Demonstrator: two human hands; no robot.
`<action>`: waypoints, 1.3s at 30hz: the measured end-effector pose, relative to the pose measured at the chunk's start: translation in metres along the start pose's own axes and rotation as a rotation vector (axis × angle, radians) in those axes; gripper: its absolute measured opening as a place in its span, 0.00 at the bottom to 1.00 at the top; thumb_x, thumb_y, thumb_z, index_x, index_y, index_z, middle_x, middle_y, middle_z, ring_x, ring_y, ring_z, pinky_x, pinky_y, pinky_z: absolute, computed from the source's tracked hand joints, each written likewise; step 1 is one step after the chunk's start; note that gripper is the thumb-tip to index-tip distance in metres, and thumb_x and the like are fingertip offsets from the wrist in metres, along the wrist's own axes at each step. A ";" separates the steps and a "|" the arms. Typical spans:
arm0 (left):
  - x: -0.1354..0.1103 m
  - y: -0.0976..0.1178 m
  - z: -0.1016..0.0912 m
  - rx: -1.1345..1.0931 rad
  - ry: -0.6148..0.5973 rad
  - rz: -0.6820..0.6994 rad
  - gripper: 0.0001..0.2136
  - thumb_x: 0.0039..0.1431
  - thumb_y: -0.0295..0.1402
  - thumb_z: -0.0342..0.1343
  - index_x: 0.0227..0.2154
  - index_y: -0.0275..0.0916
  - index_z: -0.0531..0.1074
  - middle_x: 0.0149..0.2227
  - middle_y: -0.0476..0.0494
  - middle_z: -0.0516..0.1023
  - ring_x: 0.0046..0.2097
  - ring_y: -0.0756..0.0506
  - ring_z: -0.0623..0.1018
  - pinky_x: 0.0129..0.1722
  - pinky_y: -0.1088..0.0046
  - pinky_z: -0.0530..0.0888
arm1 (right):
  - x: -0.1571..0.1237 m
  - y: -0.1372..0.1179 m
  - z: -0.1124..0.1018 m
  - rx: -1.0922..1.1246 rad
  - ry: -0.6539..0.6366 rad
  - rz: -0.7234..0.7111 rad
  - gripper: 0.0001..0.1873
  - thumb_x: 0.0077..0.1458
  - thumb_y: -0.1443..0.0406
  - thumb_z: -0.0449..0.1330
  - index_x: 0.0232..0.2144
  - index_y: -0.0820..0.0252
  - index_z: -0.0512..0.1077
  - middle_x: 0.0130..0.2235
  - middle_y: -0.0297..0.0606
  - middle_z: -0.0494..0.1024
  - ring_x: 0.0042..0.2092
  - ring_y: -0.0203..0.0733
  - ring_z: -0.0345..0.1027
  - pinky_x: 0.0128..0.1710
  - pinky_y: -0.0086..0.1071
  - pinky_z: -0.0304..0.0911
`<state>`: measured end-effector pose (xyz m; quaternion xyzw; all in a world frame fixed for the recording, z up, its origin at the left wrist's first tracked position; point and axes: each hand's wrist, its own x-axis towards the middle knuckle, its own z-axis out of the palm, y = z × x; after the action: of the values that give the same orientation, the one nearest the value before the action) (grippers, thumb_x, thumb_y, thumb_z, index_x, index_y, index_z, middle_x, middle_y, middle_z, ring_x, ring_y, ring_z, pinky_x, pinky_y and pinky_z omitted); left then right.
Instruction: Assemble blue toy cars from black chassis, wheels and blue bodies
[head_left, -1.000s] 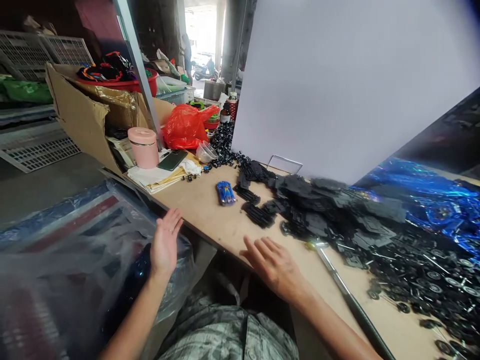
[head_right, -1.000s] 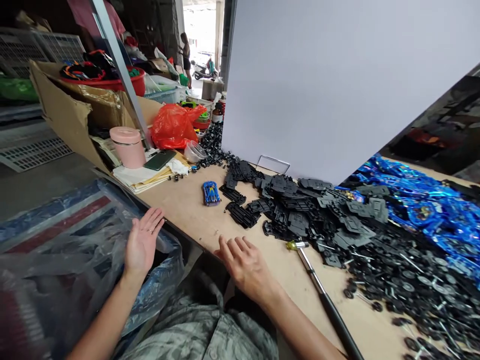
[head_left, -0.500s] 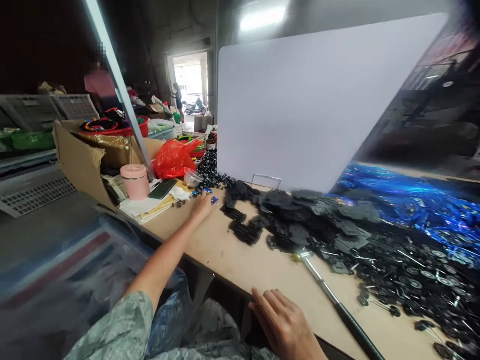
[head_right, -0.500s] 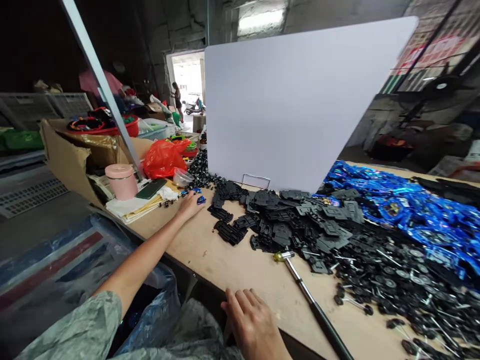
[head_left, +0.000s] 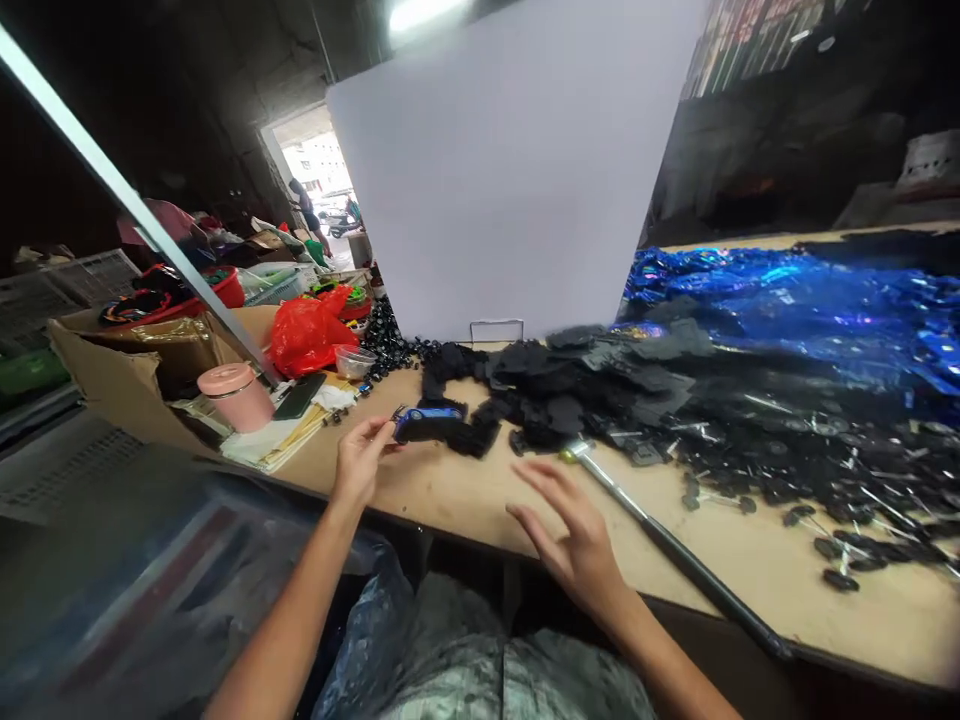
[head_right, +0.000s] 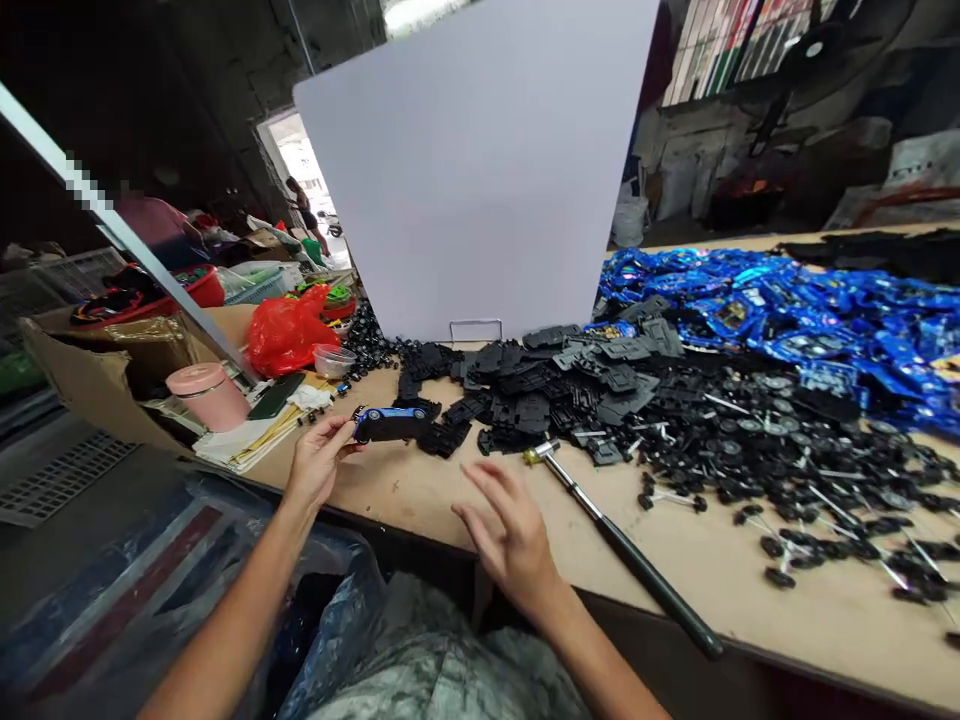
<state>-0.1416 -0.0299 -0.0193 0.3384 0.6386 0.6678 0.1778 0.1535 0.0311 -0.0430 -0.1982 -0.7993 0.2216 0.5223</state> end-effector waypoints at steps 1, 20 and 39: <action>-0.017 0.011 0.006 -0.023 -0.049 -0.031 0.23 0.47 0.51 0.70 0.36 0.35 0.79 0.36 0.43 0.81 0.31 0.47 0.78 0.31 0.69 0.79 | 0.007 0.000 -0.001 0.034 -0.004 0.054 0.28 0.63 0.63 0.65 0.63 0.52 0.68 0.56 0.50 0.76 0.57 0.52 0.74 0.52 0.45 0.74; -0.143 0.047 0.135 -0.481 -0.188 -0.198 0.18 0.62 0.50 0.62 0.31 0.39 0.77 0.26 0.49 0.74 0.30 0.51 0.74 0.33 0.77 0.73 | -0.023 -0.030 0.020 0.349 0.295 0.566 0.21 0.72 0.52 0.46 0.40 0.56 0.73 0.39 0.39 0.77 0.41 0.42 0.72 0.42 0.36 0.70; -0.107 0.030 0.144 -0.537 -0.382 -0.220 0.22 0.67 0.52 0.55 0.55 0.43 0.74 0.60 0.37 0.78 0.63 0.37 0.75 0.64 0.57 0.71 | -0.007 0.005 0.012 0.212 0.159 0.457 0.30 0.59 0.58 0.67 0.61 0.54 0.67 0.53 0.46 0.75 0.53 0.49 0.73 0.52 0.42 0.75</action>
<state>0.0379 0.0000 -0.0209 0.3275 0.4278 0.7136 0.4478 0.1458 0.0295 -0.0557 -0.3345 -0.6627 0.3999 0.5376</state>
